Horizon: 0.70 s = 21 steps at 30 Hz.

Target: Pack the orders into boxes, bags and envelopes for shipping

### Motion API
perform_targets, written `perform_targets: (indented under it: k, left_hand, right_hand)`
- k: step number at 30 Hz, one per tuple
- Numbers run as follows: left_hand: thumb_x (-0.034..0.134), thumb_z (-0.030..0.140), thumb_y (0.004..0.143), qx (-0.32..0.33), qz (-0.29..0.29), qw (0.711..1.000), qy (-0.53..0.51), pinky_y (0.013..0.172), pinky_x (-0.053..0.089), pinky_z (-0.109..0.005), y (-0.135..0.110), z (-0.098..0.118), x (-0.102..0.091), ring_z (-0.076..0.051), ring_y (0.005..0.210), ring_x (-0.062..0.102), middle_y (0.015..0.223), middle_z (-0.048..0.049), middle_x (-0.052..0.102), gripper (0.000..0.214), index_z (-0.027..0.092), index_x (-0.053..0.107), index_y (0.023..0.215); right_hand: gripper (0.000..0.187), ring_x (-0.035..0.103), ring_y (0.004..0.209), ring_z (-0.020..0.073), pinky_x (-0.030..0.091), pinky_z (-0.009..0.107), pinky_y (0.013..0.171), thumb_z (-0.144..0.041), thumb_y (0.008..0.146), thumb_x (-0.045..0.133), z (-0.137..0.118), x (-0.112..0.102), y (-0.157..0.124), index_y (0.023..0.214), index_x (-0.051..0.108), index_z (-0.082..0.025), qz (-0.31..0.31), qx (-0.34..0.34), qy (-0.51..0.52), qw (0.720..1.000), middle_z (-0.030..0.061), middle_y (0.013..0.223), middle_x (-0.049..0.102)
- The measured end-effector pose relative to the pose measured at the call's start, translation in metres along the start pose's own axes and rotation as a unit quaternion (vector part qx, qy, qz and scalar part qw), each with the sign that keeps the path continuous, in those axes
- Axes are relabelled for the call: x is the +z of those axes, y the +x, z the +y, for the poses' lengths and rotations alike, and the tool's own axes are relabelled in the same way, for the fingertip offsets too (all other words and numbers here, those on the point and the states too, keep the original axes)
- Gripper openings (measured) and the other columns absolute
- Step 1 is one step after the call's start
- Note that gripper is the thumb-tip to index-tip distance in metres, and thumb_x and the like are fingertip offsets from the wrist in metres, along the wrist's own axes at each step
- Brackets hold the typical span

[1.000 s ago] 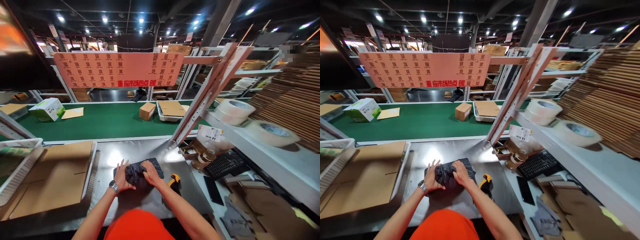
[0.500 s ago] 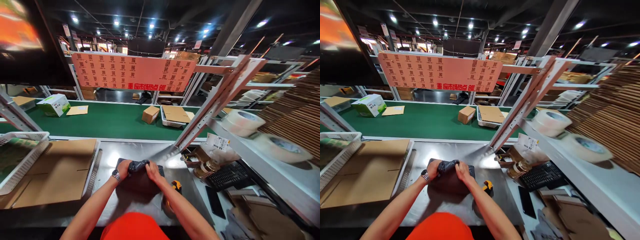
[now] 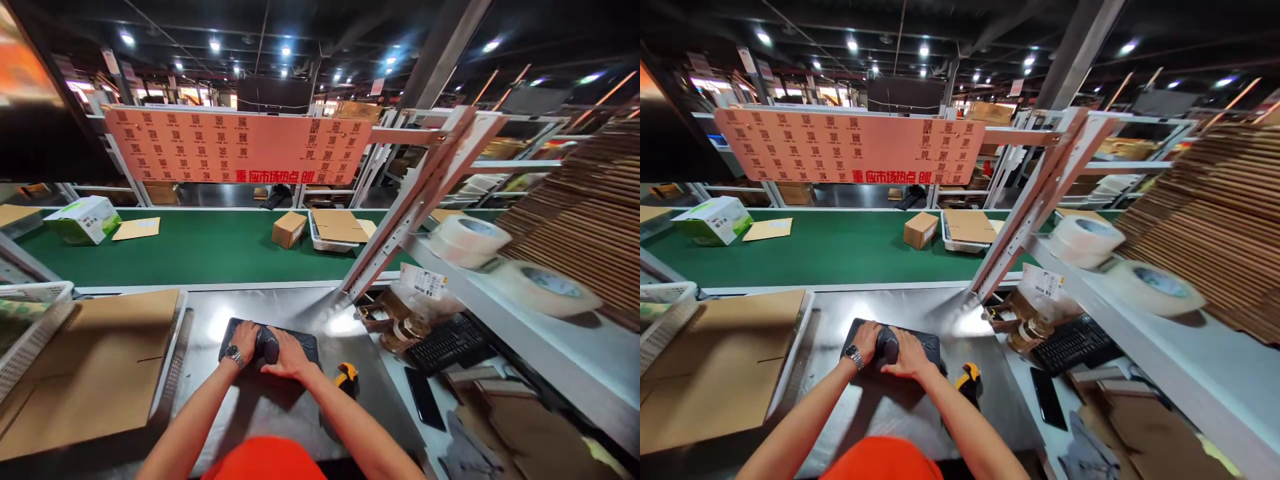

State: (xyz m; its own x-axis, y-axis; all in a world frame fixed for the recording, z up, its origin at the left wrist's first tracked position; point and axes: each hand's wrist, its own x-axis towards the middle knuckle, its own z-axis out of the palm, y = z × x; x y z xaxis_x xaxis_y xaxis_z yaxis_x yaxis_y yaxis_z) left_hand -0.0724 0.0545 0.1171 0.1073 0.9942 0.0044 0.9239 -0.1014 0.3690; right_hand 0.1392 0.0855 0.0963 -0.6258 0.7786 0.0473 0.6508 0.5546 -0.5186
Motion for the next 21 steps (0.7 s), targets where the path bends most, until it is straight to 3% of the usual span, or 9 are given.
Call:
perform_targets:
  k: [3, 7, 12, 17, 21]
  left_hand:
    - [0.045, 0.007, 0.103, -0.004, -0.008, 1.0, 0.004, 0.108, 0.052, -0.046, 0.007, 0.001, -0.001, -0.033, 0.121, 0.069, 0.126, -0.0181, 0.076, 0.038, 0.014, 0.078, 0.119]
    - [0.048, -0.004, 0.088, 0.007, 0.002, 1.0, -0.002, 0.114, 0.052, -0.046, 0.001, -0.001, 0.009, -0.033, 0.132, 0.066, 0.136, -0.0184, 0.072, 0.046, 0.012, 0.075, 0.122]
    - [0.06, -0.001, 0.066, 0.052, 0.056, 0.996, -0.043, 0.137, 0.035, -0.066, -0.023, -0.006, 0.034, -0.043, 0.163, 0.046, 0.166, -0.0246, 0.056, 0.071, 0.011, 0.066, 0.136]
    - [0.069, 0.018, 0.069, 0.064, 0.033, 0.997, -0.027, 0.138, 0.024, -0.074, -0.037, 0.004, 0.055, -0.053, 0.171, 0.028, 0.18, -0.0344, 0.036, 0.096, 0.002, 0.048, 0.161]
    - [0.078, 0.057, 0.077, 0.046, 0.041, 0.998, -0.012, 0.138, 0.022, -0.075, -0.034, 0.017, 0.066, -0.057, 0.17, 0.029, 0.18, -0.0381, 0.032, 0.121, -0.002, 0.033, 0.173]
  right_hand:
    - [0.051, 0.073, 0.118, 0.0322, 0.054, 0.04, 0.101, -0.018, 0.086, 0.072, 0.004, -0.003, 0.009, 0.136, 0.071, -0.023, -0.02, 0.009, -0.022, 1.0, 0.0124, 0.13, 0.079]
    - [0.05, 0.071, 0.105, 0.0242, 0.048, 0.031, 0.09, -0.002, 0.079, 0.061, 0.004, -0.005, 0.016, 0.12, 0.075, -0.025, -0.037, 0.028, -0.037, 0.998, 0.0051, 0.115, 0.078]
    - [0.037, 0.068, 0.098, 0.0231, 0.044, 0.031, 0.084, -0.005, 0.084, 0.06, -0.009, -0.005, 0.015, 0.111, 0.077, -0.025, -0.045, 0.057, -0.058, 0.996, 0.0041, 0.11, 0.074]
    - [0.039, 0.069, 0.105, 0.0275, 0.047, 0.035, 0.087, -0.007, 0.092, 0.057, -0.028, -0.004, 0.016, 0.121, 0.078, -0.021, -0.069, 0.086, -0.093, 0.99, 0.0134, 0.121, 0.074]
    - [0.044, 0.071, 0.112, 0.0287, 0.049, 0.035, 0.091, -0.008, 0.096, 0.054, -0.037, -0.011, 0.019, 0.131, 0.078, -0.019, -0.096, 0.099, -0.105, 0.985, 0.016, 0.128, 0.074]
